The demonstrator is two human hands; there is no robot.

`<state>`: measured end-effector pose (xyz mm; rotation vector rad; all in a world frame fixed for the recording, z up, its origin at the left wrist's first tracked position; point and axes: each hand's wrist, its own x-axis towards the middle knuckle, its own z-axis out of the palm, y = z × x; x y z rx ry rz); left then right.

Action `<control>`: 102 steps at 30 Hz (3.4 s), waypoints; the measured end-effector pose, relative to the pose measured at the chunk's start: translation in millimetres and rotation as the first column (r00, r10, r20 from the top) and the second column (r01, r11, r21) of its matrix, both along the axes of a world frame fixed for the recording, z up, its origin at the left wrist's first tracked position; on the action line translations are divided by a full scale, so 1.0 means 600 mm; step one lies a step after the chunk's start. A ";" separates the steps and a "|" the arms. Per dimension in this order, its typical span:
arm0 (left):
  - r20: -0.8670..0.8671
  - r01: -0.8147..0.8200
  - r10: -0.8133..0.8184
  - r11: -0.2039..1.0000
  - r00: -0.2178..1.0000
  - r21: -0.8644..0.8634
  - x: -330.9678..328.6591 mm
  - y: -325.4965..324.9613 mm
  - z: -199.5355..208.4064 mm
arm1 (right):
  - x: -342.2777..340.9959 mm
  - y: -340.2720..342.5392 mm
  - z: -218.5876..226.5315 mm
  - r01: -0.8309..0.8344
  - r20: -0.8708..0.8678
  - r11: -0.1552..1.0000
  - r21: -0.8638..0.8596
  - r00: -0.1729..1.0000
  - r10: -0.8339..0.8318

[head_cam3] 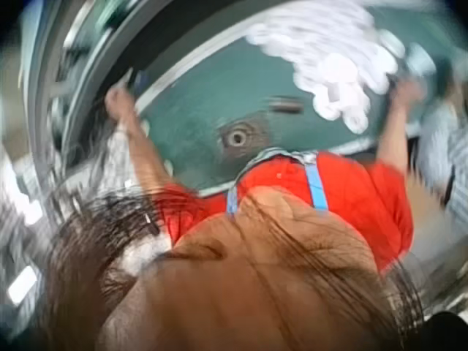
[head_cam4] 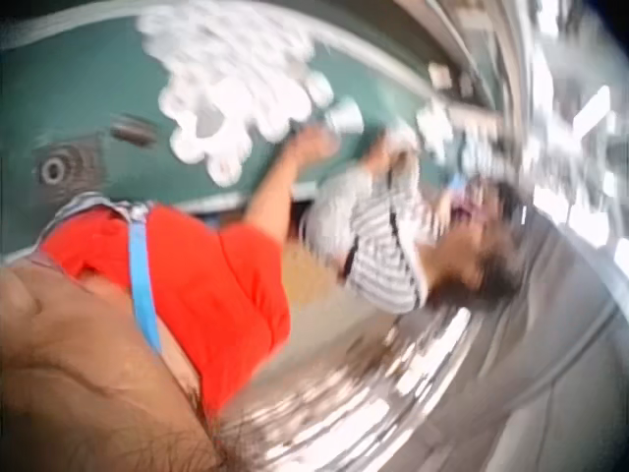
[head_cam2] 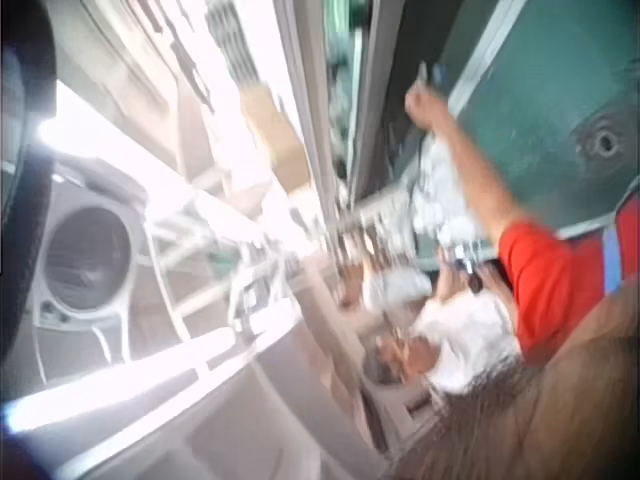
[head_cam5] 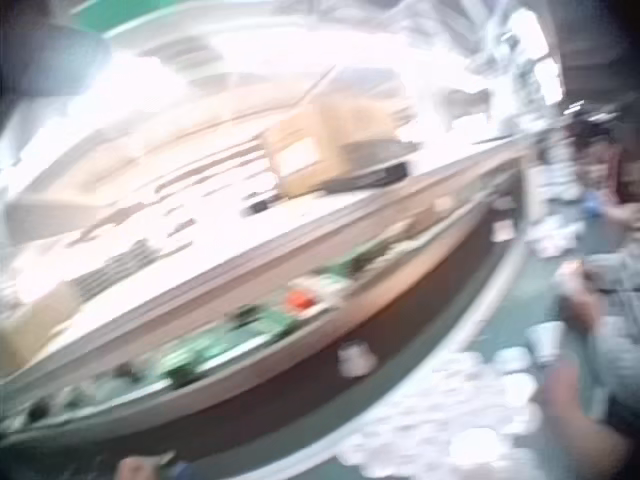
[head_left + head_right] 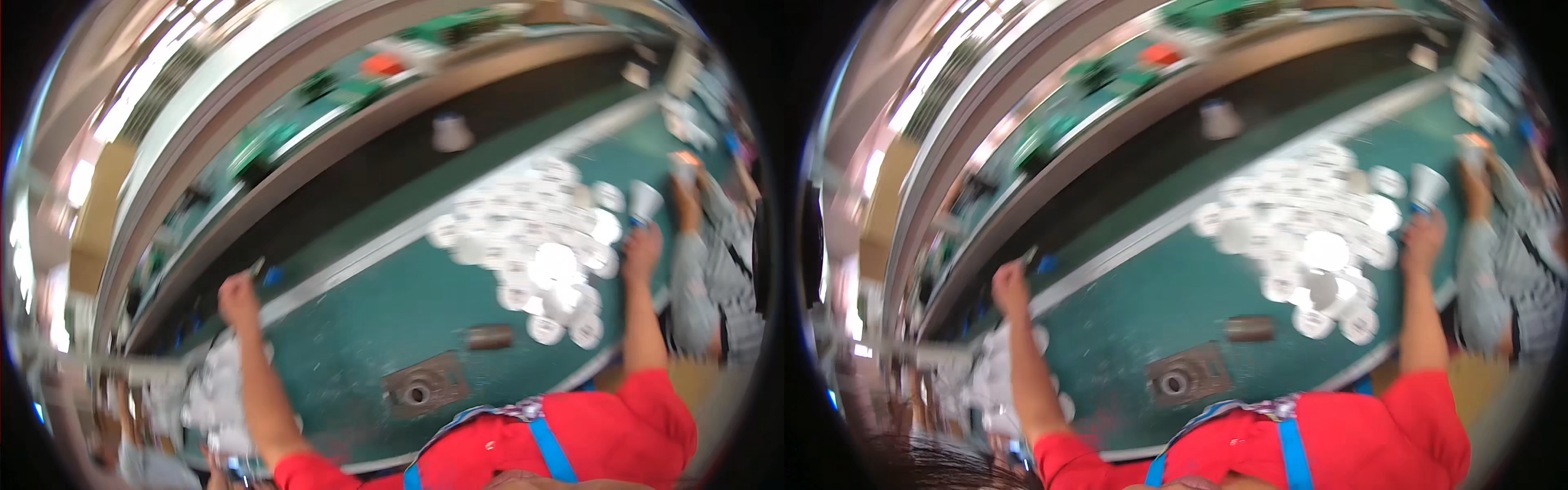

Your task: The person assembles small electronic housing units by hand, inserting internal components and circuit boards into white plastic shells and securing them with fasteners.

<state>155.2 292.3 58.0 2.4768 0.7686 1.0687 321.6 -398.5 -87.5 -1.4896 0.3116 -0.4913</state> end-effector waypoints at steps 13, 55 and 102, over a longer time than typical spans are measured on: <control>0.265 0.732 -0.704 0.520 0.659 -0.439 -0.174 -0.448 0.123 | -0.224 0.269 0.236 -0.634 0.105 0.533 -0.561 0.584 0.805; 0.446 -0.579 0.620 0.778 0.646 -0.243 -0.461 -0.225 -0.051 | -0.286 0.336 0.186 -0.769 -0.127 0.330 0.548 0.314 0.941; 0.688 0.741 0.333 -0.051 0.645 -0.670 -0.338 -0.464 -0.035 | -0.356 0.384 0.239 -0.964 -0.206 0.113 0.242 0.063 0.977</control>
